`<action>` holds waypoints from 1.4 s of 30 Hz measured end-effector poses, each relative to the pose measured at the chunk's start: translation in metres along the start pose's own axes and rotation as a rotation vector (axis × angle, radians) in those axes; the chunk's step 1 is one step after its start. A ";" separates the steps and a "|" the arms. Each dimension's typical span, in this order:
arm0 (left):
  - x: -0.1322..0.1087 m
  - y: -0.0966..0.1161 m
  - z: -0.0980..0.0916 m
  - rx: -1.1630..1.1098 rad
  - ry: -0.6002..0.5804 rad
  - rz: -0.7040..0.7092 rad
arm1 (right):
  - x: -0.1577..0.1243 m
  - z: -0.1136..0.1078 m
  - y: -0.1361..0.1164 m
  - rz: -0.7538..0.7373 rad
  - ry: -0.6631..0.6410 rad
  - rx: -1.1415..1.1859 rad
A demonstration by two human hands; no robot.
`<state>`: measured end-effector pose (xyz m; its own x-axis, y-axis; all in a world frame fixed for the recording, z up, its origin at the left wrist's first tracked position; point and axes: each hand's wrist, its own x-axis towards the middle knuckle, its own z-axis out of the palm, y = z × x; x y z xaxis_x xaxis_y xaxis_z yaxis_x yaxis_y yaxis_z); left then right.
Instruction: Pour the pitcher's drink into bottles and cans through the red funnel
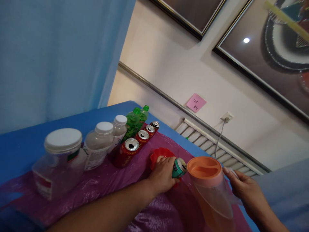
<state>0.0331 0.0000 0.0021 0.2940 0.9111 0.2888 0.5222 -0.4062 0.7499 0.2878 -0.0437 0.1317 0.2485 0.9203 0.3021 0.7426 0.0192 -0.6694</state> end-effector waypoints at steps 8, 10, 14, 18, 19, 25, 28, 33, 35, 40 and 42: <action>0.000 0.001 0.000 0.011 0.006 -0.002 | -0.001 0.000 0.001 0.074 -0.081 0.015; 0.000 0.001 0.000 0.015 0.008 0.001 | -0.001 0.000 0.001 0.072 -0.076 0.017; 0.000 0.000 0.000 0.021 0.006 -0.004 | 0.000 0.000 0.000 0.054 -0.084 0.022; 0.000 0.000 0.001 0.019 0.006 0.001 | 0.000 0.000 -0.001 0.041 -0.091 0.008; 0.000 0.000 0.002 0.020 0.008 0.002 | 0.001 0.000 0.000 0.039 -0.091 0.004; 0.000 -0.002 0.005 0.038 0.021 0.007 | 0.003 0.000 0.007 0.070 -0.080 -0.033; 0.000 -0.002 0.005 0.041 0.021 0.011 | 0.002 0.001 0.005 0.068 -0.091 -0.016; 0.000 -0.001 0.003 0.037 0.000 0.000 | -0.001 0.000 -0.002 0.060 -0.092 0.006; 0.000 0.000 0.002 0.034 -0.007 -0.005 | -0.001 0.000 -0.004 0.067 -0.090 0.004; -0.001 0.000 0.001 0.026 -0.001 -0.007 | -0.001 0.001 -0.006 0.050 -0.083 -0.005; -0.001 0.000 0.001 0.023 0.005 -0.004 | -0.002 0.001 -0.007 0.028 -0.058 -0.014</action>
<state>0.0338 -0.0012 0.0012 0.2883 0.9130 0.2887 0.5416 -0.4041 0.7371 0.2815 -0.0447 0.1350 0.2327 0.9416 0.2434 0.7444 -0.0115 -0.6676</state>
